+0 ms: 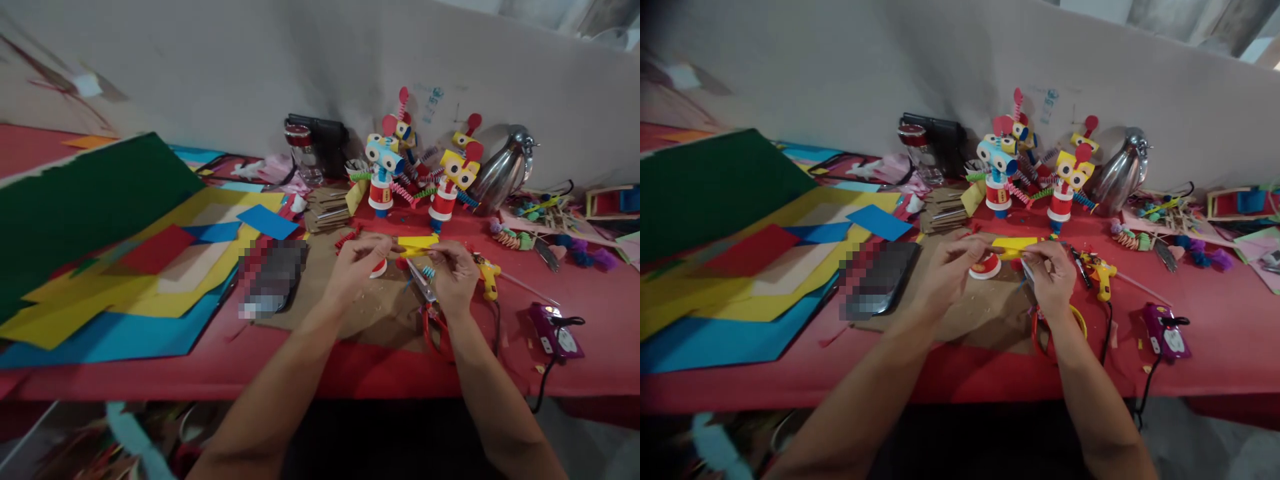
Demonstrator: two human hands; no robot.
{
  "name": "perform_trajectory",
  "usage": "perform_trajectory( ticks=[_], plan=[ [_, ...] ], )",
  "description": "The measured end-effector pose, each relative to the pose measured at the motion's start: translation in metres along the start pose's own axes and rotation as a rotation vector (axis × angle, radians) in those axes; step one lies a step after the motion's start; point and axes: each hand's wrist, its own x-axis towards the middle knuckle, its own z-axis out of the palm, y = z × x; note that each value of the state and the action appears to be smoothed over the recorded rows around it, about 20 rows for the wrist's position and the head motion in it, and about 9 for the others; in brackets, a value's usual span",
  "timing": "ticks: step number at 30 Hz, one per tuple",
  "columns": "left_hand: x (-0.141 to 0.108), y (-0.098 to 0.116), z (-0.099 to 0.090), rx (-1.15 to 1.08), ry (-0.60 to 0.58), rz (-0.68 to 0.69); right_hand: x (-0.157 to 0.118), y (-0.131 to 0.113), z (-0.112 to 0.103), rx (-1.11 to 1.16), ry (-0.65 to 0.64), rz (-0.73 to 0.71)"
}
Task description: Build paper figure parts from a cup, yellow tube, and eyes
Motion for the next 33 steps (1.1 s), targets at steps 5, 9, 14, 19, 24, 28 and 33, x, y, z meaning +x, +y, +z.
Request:
perform_trajectory(
  ticks=[5, 9, 14, 19, 24, 28, 33],
  plan=[
    [0.0, -0.002, 0.006, -0.283, 0.006, -0.362, -0.006, 0.003, 0.001, -0.144, -0.135, -0.289],
    [0.0, 0.005, 0.007, -0.354, -0.084, -0.476, -0.011, 0.007, 0.004, -0.169, -0.049, -0.204],
    [0.0, 0.008, 0.006, -0.345, -0.133, -0.51, -0.009, 0.01, 0.008, -0.132, -0.015, 0.006],
    [0.001, 0.001, 0.009, -0.308, -0.153, -0.526, -0.007, 0.01, 0.007, -0.164, -0.045, 0.092],
    [0.001, -0.006, 0.012, -0.352, -0.15, -0.426, -0.009, 0.001, 0.003, -0.084, -0.141, 0.027],
    [-0.002, -0.008, 0.014, -0.265, -0.175, -0.16, -0.008, -0.007, 0.006, 0.049, -0.056, 0.098],
    [-0.005, -0.018, 0.017, 0.106, -0.211, 0.346, 0.003, 0.0, 0.002, 0.239, 0.057, 0.243]
  ],
)
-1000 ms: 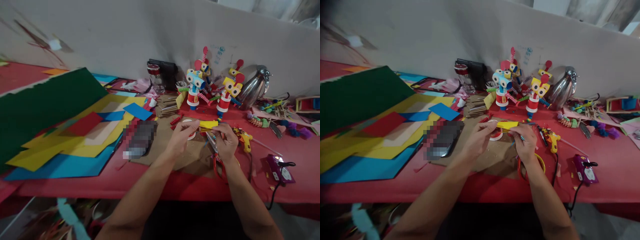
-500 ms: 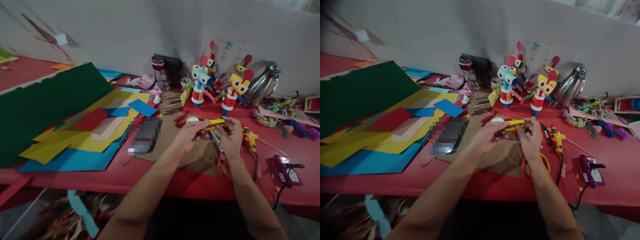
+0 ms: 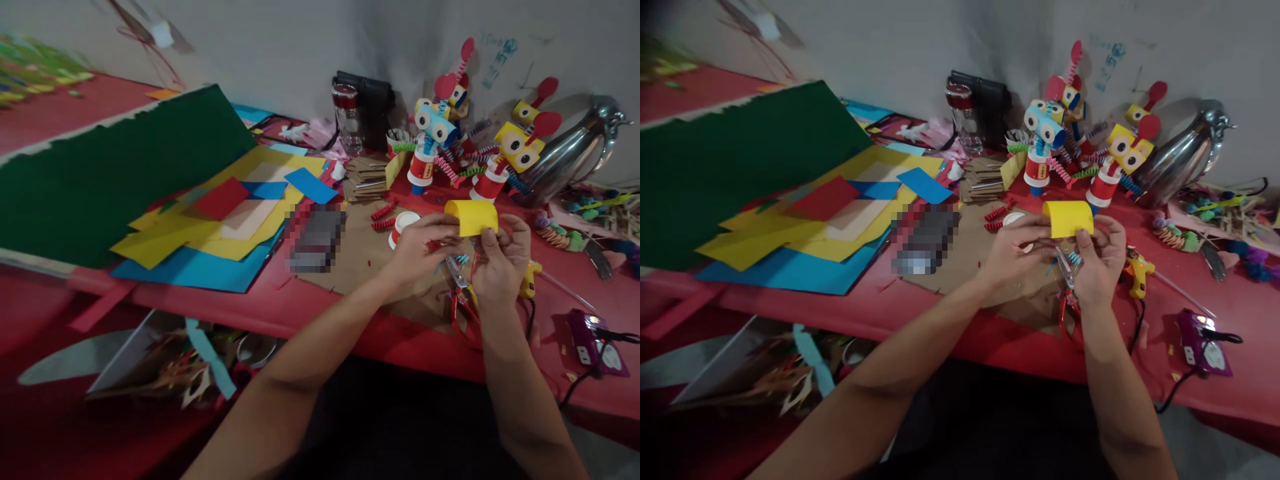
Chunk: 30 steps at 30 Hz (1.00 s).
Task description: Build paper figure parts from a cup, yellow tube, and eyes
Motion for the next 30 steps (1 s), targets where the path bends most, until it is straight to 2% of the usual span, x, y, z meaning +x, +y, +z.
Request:
perform_trajectory(
  ticks=[2, 5, 7, 9, 11, 14, 16, 21, 24, 26, 30],
  plan=[
    [-0.002, -0.006, 0.0, 0.197, 0.022, 0.151, 0.006, 0.0, -0.006, 0.092, -0.051, 0.119],
    [-0.004, -0.015, -0.002, 0.393, 0.02, 0.293, 0.011, -0.003, -0.012, 0.171, -0.194, 0.362],
    [-0.003, -0.017, -0.005, 0.426, 0.014, 0.323, 0.011, -0.005, -0.012, 0.197, -0.295, 0.492],
    [-0.002, -0.015, -0.007, 0.359, 0.048, 0.256, 0.008, -0.008, -0.009, 0.202, -0.352, 0.55],
    [-0.001, -0.009, -0.008, 0.159, 0.1, 0.08, 0.003, -0.011, -0.005, 0.188, -0.353, 0.526],
    [0.003, 0.005, -0.01, -0.283, 0.159, -0.234, -0.002, -0.011, 0.002, 0.128, -0.328, 0.454],
    [0.006, 0.013, -0.011, -0.48, 0.171, -0.359, -0.003, -0.01, 0.004, 0.077, -0.324, 0.418],
    [0.008, 0.02, -0.014, -0.542, 0.266, -0.409, -0.003, -0.002, 0.002, -0.101, -0.347, 0.28],
    [0.008, 0.022, -0.013, -0.5, 0.281, -0.418, -0.002, 0.001, 0.002, -0.203, -0.264, 0.206],
    [0.009, 0.023, -0.014, -0.485, 0.283, -0.429, -0.003, 0.002, 0.002, -0.219, -0.248, 0.196],
    [0.012, 0.022, -0.019, -0.502, 0.369, -0.464, -0.004, 0.003, 0.004, -0.197, -0.362, 0.262]
  ],
)
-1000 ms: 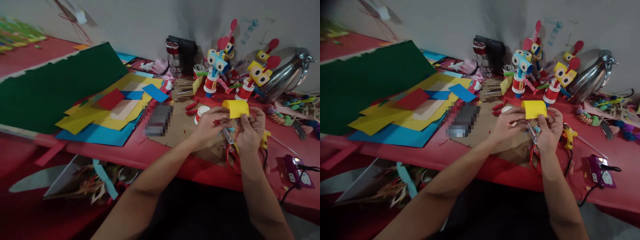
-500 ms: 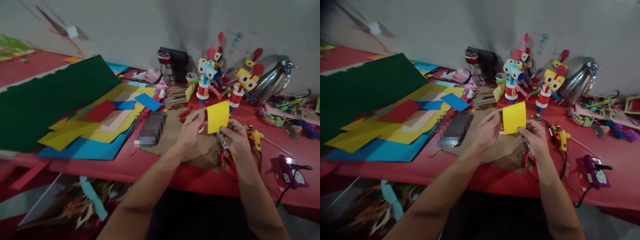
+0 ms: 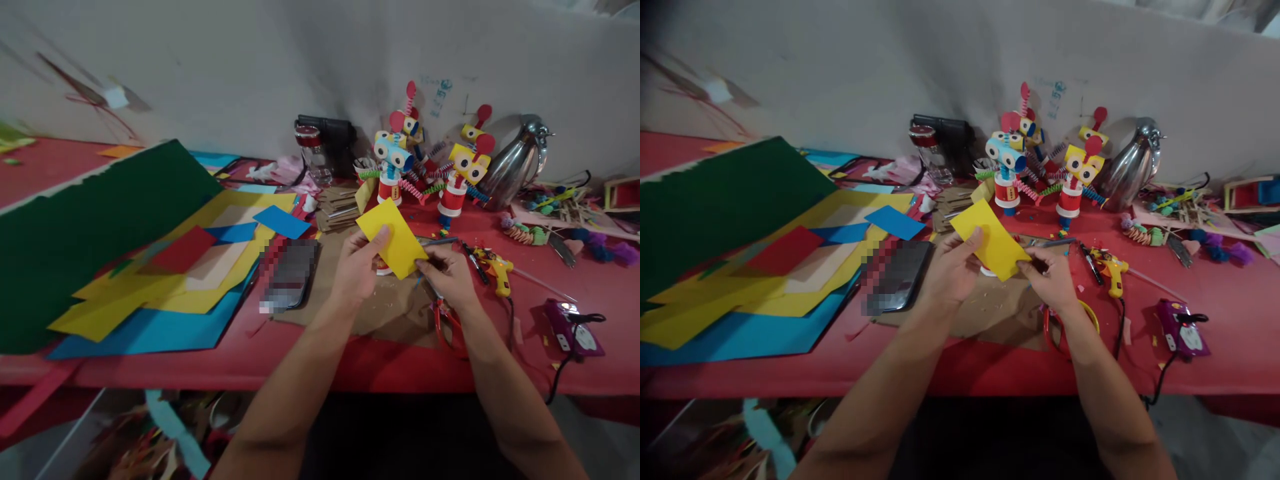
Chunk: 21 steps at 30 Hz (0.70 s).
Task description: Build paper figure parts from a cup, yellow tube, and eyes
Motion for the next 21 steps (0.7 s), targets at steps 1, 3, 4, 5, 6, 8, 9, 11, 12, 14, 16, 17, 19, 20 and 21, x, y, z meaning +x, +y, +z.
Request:
perform_trajectory(
  ticks=[1, 3, 4, 5, 6, 8, 9, 11, 12, 14, 16, 17, 19, 20, 21],
  plan=[
    [0.002, 0.0, -0.002, -0.005, 0.024, -0.012, 0.0, 0.0, 0.0, 0.015, -0.006, 0.017],
    [0.005, 0.0, -0.005, -0.017, 0.061, -0.046, 0.001, 0.002, 0.0, 0.056, 0.035, 0.051],
    [0.007, -0.001, -0.006, -0.025, 0.07, -0.066, 0.001, 0.003, -0.001, 0.074, 0.074, 0.066],
    [0.008, -0.002, -0.006, -0.035, 0.073, -0.087, 0.002, 0.004, -0.001, 0.081, 0.121, 0.075],
    [0.009, -0.003, -0.007, -0.045, 0.071, -0.108, 0.003, 0.005, -0.002, 0.075, 0.17, 0.077],
    [0.01, -0.006, -0.006, -0.062, 0.058, -0.137, 0.004, 0.007, -0.002, 0.062, 0.257, 0.065],
    [0.009, -0.006, -0.007, -0.063, 0.042, -0.147, 0.005, 0.007, -0.002, 0.076, 0.281, 0.064],
    [0.006, -0.006, -0.008, -0.037, -0.03, -0.16, 0.005, 0.005, -0.002, 0.161, 0.29, 0.091],
    [0.005, -0.005, -0.009, -0.004, -0.099, -0.159, 0.005, 0.004, -0.002, 0.225, 0.279, 0.121],
    [0.001, 0.0, -0.011, 0.118, -0.308, -0.117, 0.004, 0.0, -0.002, 0.346, 0.251, 0.177],
    [-0.001, 0.006, -0.013, 0.286, -0.56, -0.008, 0.004, -0.003, -0.003, 0.429, 0.237, 0.187],
    [-0.002, 0.009, -0.012, 0.366, -0.669, 0.057, 0.004, -0.004, -0.004, 0.453, 0.238, 0.18],
    [-0.003, 0.013, -0.01, 0.477, -0.81, 0.164, 0.004, -0.006, -0.004, 0.478, 0.262, 0.168],
    [-0.003, 0.015, -0.008, 0.501, -0.841, 0.196, 0.004, -0.006, -0.004, 0.484, 0.269, 0.176],
    [-0.004, 0.015, -0.006, 0.512, -0.852, 0.215, 0.004, -0.006, -0.004, 0.491, 0.265, 0.195]
  ],
)
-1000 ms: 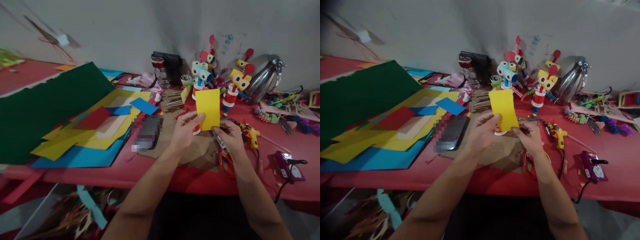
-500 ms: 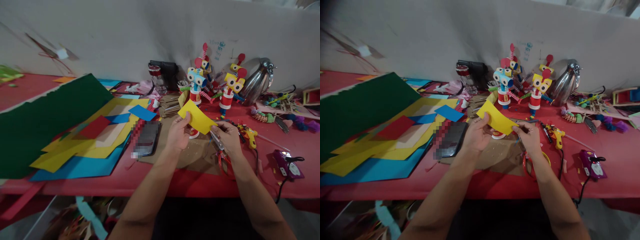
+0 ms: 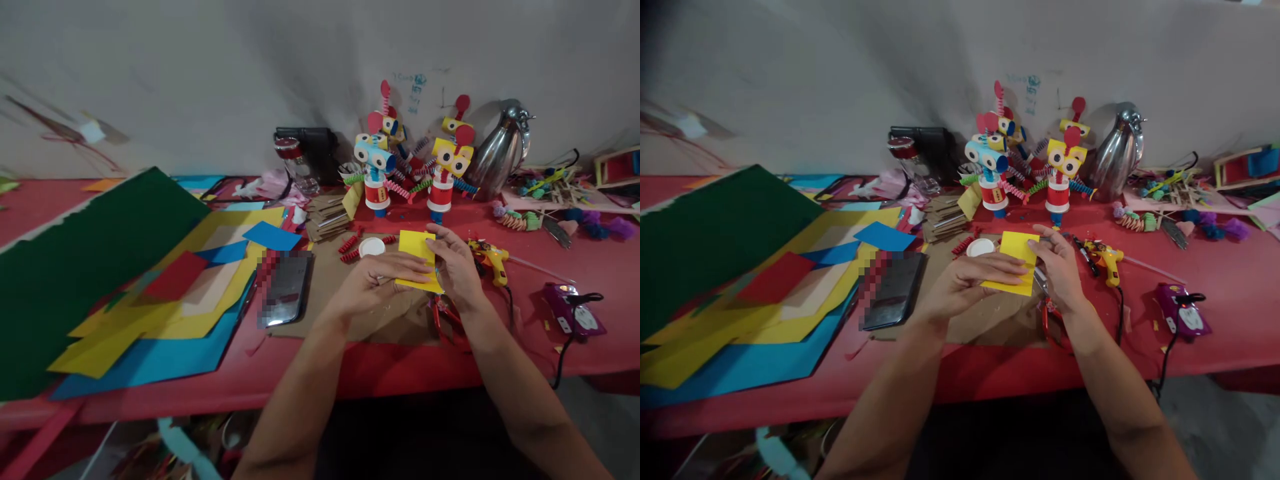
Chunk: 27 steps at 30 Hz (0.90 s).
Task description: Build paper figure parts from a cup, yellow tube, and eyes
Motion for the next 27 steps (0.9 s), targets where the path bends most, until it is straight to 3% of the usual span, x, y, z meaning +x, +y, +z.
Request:
perform_trajectory(
  ticks=[7, 12, 16, 20, 27],
  plan=[
    [0.001, 0.004, 0.01, 0.016, 0.092, -0.062, 0.002, 0.004, -0.001, 0.053, -0.116, 0.162],
    [-0.004, 0.004, 0.019, 0.012, 0.285, -0.192, 0.002, 0.004, 0.0, 0.081, -0.118, 0.094],
    [-0.002, 0.001, 0.025, -0.153, 0.491, -0.291, -0.001, 0.003, 0.001, 0.062, -0.176, 0.08],
    [0.002, -0.004, 0.024, -0.383, 0.521, -0.398, -0.002, 0.003, 0.002, 0.037, -0.224, 0.016],
    [0.001, -0.002, 0.02, -0.472, 0.593, -0.46, -0.002, 0.002, 0.002, -0.057, -0.288, -0.081]
  ],
)
